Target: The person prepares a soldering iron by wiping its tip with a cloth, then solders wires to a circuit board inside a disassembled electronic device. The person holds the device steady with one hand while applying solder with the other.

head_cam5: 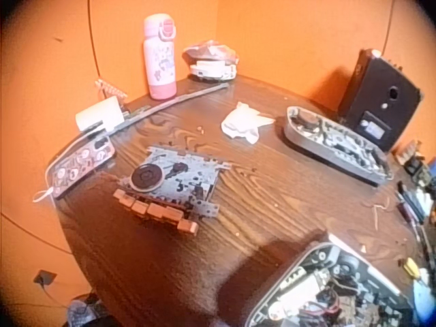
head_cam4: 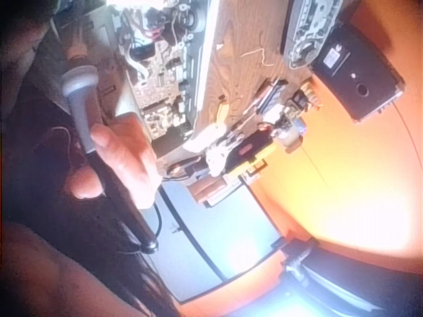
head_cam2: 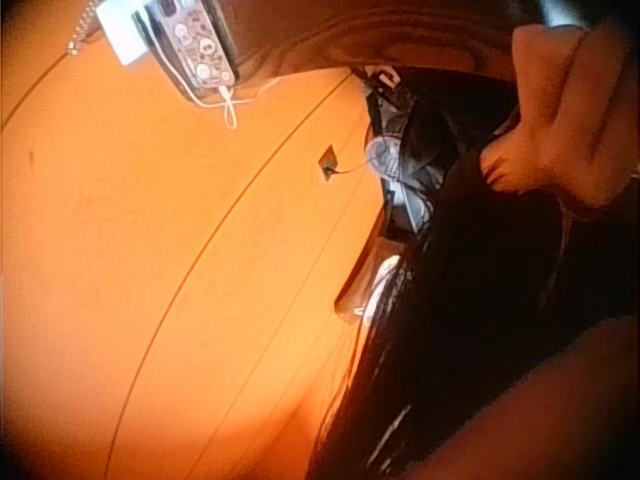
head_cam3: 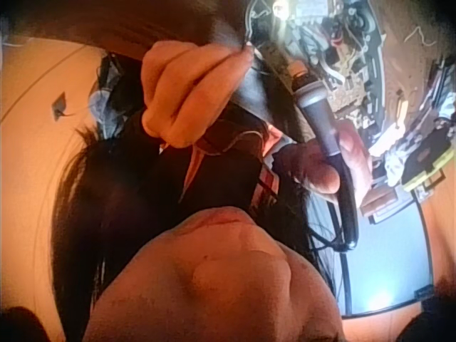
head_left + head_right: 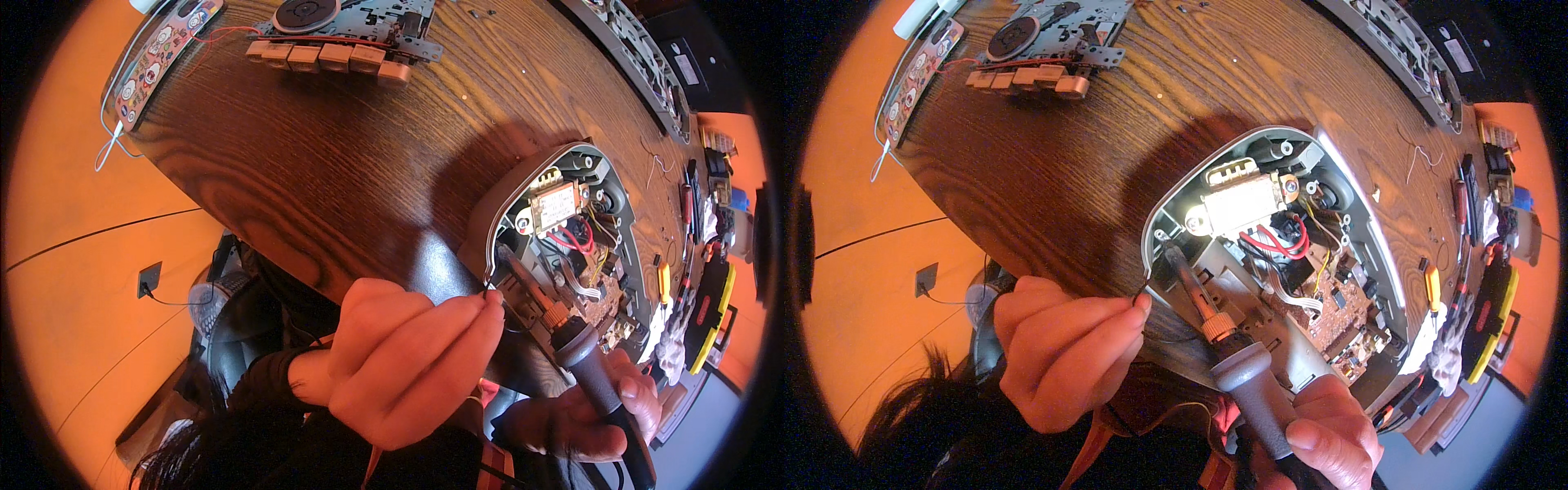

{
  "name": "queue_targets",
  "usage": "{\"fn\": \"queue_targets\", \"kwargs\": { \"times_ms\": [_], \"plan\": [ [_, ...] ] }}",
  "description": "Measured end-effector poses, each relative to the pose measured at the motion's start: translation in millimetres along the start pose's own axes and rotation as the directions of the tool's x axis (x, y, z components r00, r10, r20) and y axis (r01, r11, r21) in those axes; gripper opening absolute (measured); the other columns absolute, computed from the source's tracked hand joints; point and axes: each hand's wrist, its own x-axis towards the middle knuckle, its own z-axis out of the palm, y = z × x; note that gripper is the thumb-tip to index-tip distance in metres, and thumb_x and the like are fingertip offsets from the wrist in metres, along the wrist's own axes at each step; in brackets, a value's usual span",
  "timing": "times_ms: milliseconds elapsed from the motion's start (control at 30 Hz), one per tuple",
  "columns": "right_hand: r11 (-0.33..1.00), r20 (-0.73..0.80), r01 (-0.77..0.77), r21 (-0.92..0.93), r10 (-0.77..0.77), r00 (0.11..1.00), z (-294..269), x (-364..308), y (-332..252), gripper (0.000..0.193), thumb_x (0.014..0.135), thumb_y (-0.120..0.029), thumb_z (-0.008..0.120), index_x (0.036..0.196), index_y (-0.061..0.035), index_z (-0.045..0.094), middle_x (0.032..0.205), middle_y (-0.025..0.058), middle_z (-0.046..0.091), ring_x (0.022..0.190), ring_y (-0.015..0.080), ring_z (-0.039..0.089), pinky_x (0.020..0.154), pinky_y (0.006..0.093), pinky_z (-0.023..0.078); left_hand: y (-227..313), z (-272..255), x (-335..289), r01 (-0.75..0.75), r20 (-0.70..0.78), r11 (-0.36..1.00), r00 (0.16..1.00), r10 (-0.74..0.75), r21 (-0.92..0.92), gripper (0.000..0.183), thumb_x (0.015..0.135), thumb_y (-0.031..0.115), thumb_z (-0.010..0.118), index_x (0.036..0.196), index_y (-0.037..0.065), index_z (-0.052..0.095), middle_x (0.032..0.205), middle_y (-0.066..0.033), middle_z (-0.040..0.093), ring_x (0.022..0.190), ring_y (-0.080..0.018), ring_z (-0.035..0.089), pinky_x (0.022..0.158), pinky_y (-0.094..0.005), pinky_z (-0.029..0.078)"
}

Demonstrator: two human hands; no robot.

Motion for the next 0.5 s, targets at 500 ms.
{"fn": "queue_targets", "kwargs": {
  "times_ms": [500],
  "plan": [
    [0.997,-0.078,0.005,0.08,0.001,0.997,-11.7,-1.1,1.4,0.051,0.085,-0.049,0.056,0.094,0.0012,0.056,0.071,0.0088,0.048,0.065,0.0174,0.048,0.053,0.029,0.033,-6.0,-10.8,1.3,0.012,0.102,1.0,0.995,-0.013,0.011,0.031,0.066,0.0,0.065,0.097,-0.004,0.064,0.092,-0.0101,0.06,0.074,-0.0182,0.053,0.054,-0.0251,0.044]
  ]
}}
